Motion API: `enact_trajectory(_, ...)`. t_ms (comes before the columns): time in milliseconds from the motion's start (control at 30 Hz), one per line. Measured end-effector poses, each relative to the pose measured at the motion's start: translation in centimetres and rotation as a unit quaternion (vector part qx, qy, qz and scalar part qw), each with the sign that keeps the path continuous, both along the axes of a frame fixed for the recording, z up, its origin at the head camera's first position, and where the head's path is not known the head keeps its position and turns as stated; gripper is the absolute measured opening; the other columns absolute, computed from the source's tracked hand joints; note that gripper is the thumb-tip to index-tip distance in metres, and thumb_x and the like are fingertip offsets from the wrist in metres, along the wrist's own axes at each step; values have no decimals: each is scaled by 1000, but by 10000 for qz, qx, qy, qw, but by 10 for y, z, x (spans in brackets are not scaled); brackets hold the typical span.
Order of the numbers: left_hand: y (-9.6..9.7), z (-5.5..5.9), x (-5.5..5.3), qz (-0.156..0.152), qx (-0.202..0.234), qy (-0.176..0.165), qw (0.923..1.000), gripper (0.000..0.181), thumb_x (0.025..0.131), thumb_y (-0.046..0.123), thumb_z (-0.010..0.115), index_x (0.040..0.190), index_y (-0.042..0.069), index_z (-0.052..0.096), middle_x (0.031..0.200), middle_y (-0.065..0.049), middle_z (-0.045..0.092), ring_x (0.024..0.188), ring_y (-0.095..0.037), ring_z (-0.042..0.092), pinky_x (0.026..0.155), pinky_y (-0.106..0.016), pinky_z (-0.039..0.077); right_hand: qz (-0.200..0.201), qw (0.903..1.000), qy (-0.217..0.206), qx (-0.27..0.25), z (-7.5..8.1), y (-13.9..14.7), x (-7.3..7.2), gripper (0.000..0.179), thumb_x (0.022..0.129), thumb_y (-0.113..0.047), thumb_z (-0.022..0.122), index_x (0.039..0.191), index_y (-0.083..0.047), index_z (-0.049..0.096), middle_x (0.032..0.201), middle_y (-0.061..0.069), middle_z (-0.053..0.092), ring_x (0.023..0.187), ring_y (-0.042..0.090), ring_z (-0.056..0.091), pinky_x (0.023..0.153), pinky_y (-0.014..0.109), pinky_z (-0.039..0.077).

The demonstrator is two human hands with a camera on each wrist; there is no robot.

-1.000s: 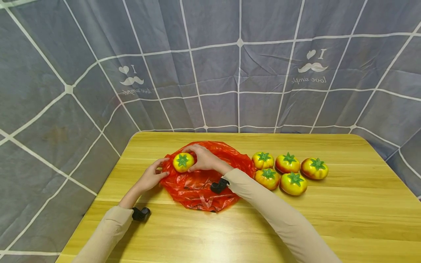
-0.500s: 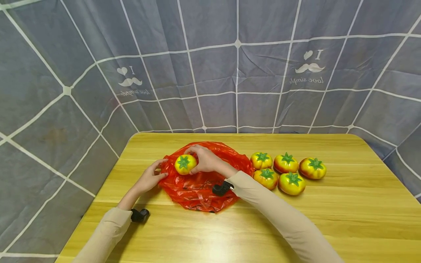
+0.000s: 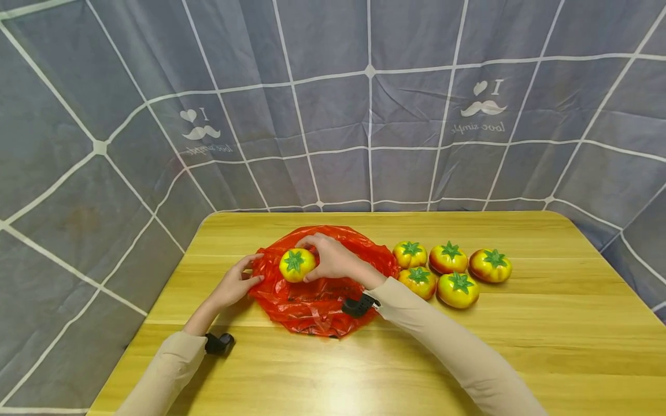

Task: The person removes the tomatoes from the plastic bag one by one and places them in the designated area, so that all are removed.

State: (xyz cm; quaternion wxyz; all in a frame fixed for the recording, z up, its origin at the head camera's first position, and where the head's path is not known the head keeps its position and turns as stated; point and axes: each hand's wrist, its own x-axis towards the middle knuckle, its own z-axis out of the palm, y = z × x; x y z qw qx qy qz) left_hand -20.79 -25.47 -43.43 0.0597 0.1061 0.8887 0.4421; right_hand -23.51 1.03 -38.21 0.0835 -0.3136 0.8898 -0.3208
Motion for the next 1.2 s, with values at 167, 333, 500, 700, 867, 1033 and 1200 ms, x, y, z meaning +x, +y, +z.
enact_trajectory(167,0,0,2,50,39,-44,10000,51,94,2,53,142,-3,36,133,-33,45,111,-49,55,88,-48,54,-73,9999,69,-82,1,9,6,63,72,-20,84,128,-15,56,127,7,56,115,23,54,99,40,47)
enact_trajectory(333,0,-1,2,38,68,13,10000,51,94,1,54,141,-3,37,133,-33,45,111,-50,55,86,-47,55,-167,9991,283,-261,4,22,12,63,73,-18,84,129,-16,56,125,7,55,113,23,54,97,40,48)
enact_trajectory(500,-1,-1,3,27,68,32,10000,51,94,1,54,142,-3,36,133,-33,45,112,-49,55,86,-46,55,-306,9975,541,-351,8,34,20,64,71,-19,85,127,-15,56,124,7,56,113,23,55,95,41,49)
enact_trajectory(700,0,-1,2,40,75,11,10000,52,94,2,54,142,-2,36,133,-33,45,110,-48,57,86,-45,55,-448,9950,773,-447,13,48,27,65,69,-19,86,127,-15,57,125,6,56,112,23,56,95,42,49)
enact_trajectory(867,1,0,2,36,102,10,9999,52,94,1,54,142,-3,36,133,-34,44,108,-47,57,84,-44,55,-480,9942,808,-529,14,58,31,65,69,-17,86,126,-14,57,124,6,56,111,23,57,94,42,51)
enact_trajectory(1033,1,1,2,39,105,22,9999,51,94,1,54,142,-3,36,133,-33,45,107,-47,58,83,-42,56,-650,9939,726,-523,13,66,34,65,69,-18,86,127,-16,57,123,6,57,109,23,58,92,43,51)
enact_trajectory(1200,2,1,3,38,102,32,9999,52,94,2,55,142,-3,37,132,-33,46,106,-45,59,82,-38,56,-757,9931,715,-548,11,75,38,66,69,-20,86,128,-16,56,125,6,57,110,25,57,93,45,51)
